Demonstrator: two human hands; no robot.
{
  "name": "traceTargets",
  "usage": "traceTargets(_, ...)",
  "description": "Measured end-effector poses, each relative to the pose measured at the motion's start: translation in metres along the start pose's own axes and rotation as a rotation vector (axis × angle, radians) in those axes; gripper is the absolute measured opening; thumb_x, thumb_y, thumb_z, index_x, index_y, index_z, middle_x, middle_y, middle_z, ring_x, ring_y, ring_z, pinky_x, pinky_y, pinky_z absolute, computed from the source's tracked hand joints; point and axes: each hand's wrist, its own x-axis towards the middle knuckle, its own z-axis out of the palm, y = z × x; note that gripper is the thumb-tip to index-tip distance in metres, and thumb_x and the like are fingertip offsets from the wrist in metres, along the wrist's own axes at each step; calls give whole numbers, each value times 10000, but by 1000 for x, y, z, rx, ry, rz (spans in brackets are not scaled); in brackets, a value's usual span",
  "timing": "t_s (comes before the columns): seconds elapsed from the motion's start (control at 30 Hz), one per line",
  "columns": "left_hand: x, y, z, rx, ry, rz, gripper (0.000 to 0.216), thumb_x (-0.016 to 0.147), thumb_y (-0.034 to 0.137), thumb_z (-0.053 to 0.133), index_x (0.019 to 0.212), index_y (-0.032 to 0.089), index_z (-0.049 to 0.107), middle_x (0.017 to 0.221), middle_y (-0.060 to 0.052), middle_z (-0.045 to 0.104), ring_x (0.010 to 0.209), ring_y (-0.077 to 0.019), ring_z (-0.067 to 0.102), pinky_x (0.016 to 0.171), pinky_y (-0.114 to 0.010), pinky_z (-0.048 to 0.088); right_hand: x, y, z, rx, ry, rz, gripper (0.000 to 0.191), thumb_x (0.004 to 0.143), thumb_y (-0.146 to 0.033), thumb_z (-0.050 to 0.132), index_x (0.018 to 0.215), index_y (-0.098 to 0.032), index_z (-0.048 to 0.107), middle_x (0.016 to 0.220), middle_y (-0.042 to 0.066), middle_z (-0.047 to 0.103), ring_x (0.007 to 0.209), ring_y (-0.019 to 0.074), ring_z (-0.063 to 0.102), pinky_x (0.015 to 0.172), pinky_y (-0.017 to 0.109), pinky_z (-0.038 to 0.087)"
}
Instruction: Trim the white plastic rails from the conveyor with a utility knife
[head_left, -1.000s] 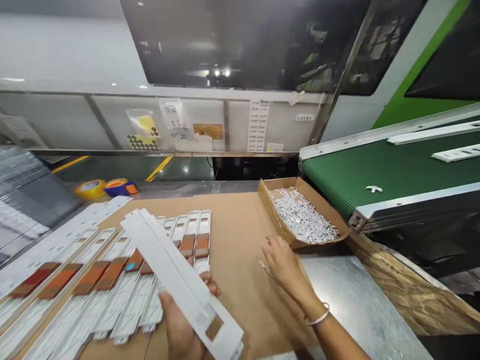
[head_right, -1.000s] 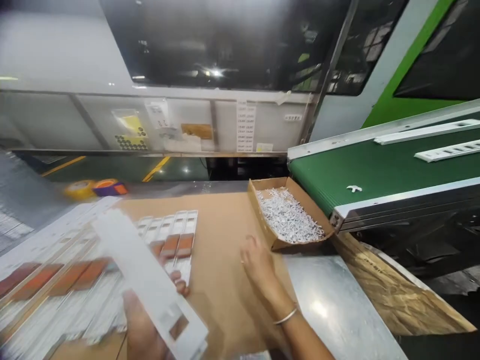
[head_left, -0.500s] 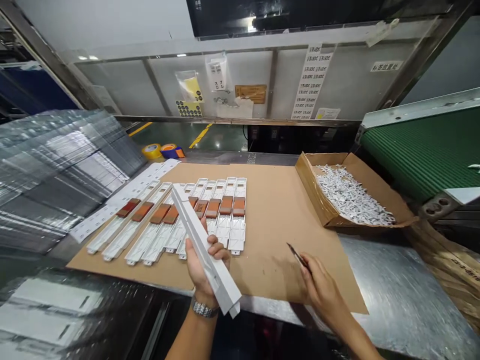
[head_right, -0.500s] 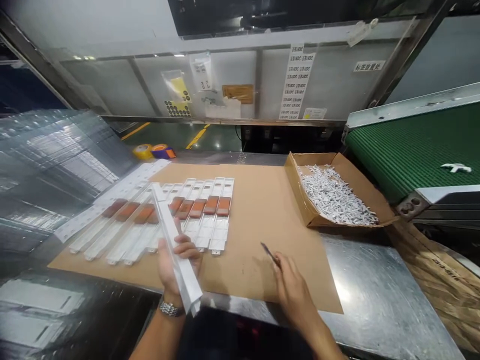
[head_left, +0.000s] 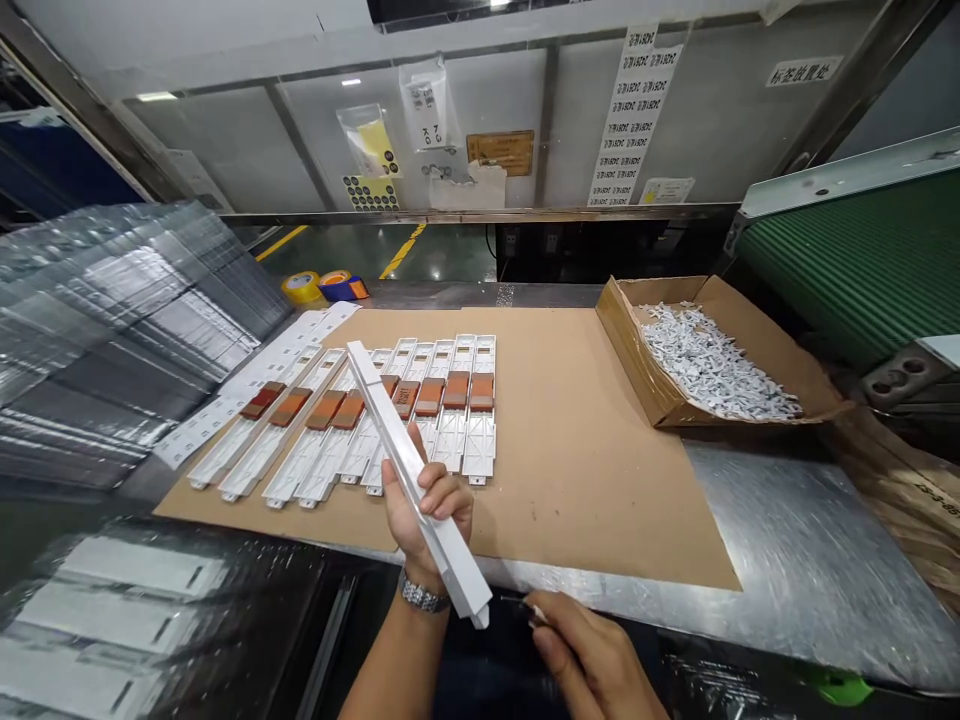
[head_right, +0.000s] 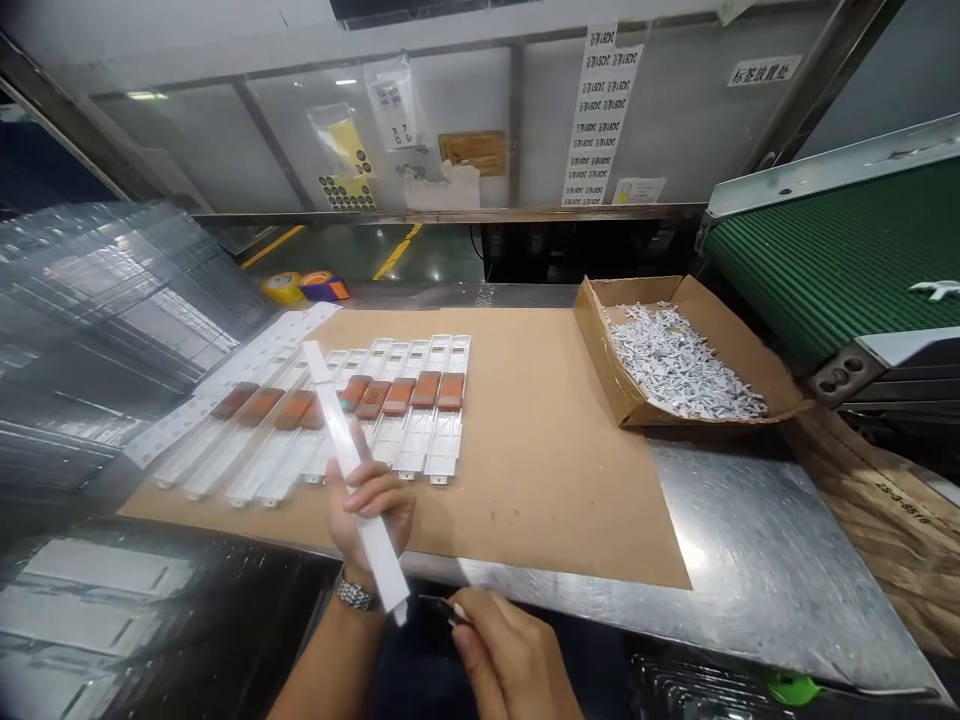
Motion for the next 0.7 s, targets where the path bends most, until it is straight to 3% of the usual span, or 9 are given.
traceTargets(0.17, -1, -1, -1, 10, -37, -8, 450, 925, 506, 275, 1234, 279, 511, 614, 50, 580, 456, -24, 549, 420, -90, 389, 0, 6, 16, -67, 15, -17, 304, 965, -347, 308, 751, -219, 483, 614, -31, 523, 514, 102, 495, 495, 210, 337)
traceTargets(0.7, -3, -5, 0, 34, -54, -20, 418, 932, 488, 279, 1189, 295, 547, 600, 60, 551, 445, -10, 527, 406, -79, 351, 1, 6, 23, -19, -42, 84, 359, 959, -400, 292, 657, -217, 356, 579, -46, 432, 499, 94, 416, 498, 221, 274)
